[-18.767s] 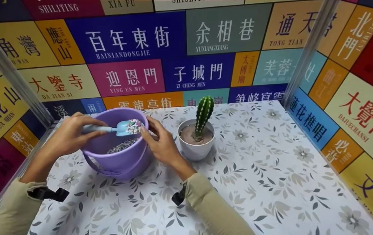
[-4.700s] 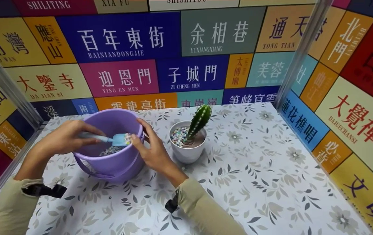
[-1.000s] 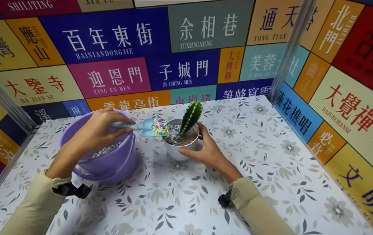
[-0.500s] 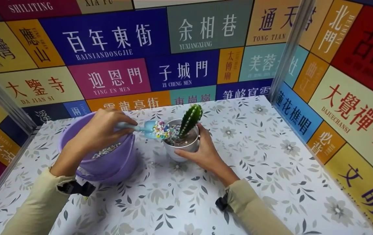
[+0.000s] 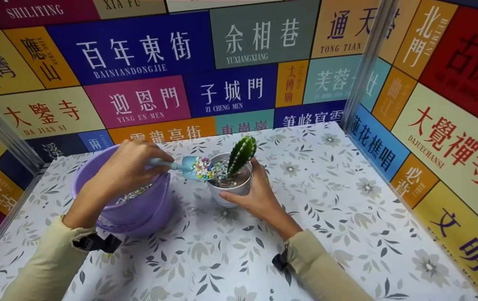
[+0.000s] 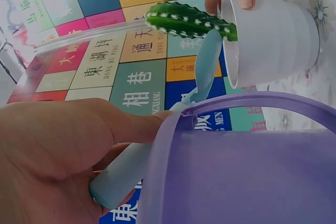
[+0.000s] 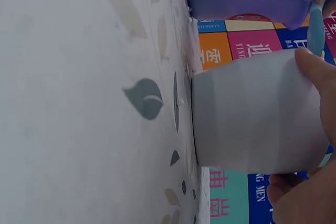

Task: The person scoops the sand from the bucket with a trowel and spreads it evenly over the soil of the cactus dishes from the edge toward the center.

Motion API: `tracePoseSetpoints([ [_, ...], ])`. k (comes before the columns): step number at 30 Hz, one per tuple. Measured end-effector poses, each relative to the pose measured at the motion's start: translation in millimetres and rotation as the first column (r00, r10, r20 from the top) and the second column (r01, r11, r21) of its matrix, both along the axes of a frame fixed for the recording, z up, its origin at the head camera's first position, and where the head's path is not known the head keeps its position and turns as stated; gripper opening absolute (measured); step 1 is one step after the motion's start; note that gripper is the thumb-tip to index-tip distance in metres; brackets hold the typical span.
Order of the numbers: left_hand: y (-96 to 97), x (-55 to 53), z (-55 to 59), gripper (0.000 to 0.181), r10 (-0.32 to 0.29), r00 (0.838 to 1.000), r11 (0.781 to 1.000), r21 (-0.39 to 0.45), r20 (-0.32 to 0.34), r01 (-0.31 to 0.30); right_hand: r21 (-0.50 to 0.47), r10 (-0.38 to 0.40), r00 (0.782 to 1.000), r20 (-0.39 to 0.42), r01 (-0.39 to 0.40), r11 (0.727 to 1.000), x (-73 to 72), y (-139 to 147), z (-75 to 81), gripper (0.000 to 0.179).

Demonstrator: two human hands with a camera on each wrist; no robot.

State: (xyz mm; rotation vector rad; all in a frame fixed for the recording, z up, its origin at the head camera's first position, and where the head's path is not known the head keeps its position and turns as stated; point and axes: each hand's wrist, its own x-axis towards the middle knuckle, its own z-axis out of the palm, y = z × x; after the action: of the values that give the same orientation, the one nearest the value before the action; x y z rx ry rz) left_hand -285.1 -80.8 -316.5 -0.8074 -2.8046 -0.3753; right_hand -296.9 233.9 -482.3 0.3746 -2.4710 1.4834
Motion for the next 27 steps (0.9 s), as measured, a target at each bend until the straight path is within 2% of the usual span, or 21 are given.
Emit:
tracePoseSetpoints([
  [4, 1.8, -0.4, -0.4, 0.018, 0.005, 1.000, 1.000, -0.014, -0.022, -0.005, 0.023, -0.048, 0.999, 0.002, 0.048, 0.999, 1.6, -2, 0.9, 0.125],
  [10, 4.3, -0.9, -1.2, 0.016, 0.002, 0.999, 1.000, -0.027, -0.049, -0.003, 0.048, -0.075, 0.997, 0.015, 0.074, 0.996, 4.6, -2, 2.5, 0.125],
  [17, 8.2, -1.1, -2.4, 0.014, 0.009, 0.997, 0.999, -0.039, -0.082, -0.012, 0.061, -0.093, 0.996, 0.010, 0.092, 0.994, 5.5, -2, 2.6, 0.124],
  [27, 14.5, -3.3, -6.0, 0.014, 0.039, 0.996, 0.998, -0.046, -0.082, -0.043, 0.077, -0.096, 0.994, 0.046, 0.092, 0.993, 3.7, 5, 7.4, 0.123],
])
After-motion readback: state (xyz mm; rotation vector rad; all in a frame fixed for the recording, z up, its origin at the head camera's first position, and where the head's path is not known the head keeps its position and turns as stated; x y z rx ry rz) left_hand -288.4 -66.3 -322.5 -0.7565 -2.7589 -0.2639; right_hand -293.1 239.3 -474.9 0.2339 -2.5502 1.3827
